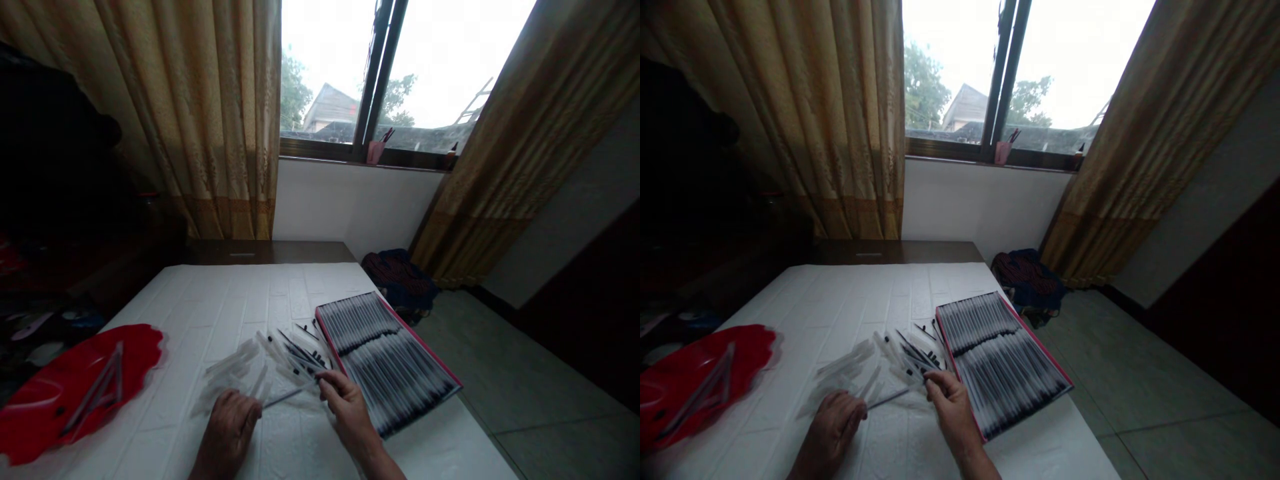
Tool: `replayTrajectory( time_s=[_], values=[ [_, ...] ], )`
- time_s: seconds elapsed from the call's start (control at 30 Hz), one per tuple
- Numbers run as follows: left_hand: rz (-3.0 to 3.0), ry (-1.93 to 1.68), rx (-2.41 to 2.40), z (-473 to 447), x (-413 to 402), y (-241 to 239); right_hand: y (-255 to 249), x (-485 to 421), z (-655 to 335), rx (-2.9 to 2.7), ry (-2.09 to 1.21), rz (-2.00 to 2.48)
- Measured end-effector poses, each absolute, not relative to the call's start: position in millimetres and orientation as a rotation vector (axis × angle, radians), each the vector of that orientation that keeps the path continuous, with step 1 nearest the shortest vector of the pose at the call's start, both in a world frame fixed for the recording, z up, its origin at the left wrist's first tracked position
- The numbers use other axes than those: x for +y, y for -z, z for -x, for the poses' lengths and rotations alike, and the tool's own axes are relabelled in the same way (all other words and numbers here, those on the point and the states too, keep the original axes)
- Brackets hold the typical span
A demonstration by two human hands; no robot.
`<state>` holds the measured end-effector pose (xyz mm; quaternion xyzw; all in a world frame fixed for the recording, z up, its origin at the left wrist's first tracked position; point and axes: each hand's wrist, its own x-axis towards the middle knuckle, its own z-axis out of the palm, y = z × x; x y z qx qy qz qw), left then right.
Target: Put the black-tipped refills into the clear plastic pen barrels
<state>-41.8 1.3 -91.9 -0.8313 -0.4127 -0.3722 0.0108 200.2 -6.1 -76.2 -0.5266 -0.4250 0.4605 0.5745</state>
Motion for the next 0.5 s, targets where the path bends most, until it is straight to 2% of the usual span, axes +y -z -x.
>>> replayTrajectory(
  time_s=[0.17,0.5],
  values=[
    [2.602,1.273,-1.380,45.0,3.6,90.2,85.6,-1.0,-204.7,-0.860,-1.024,1.246],
    [2.620,1.280,-1.380,46.2,4.0,90.7,85.8,4.2,-197.1,-0.964,-0.968,1.372]
  ],
)
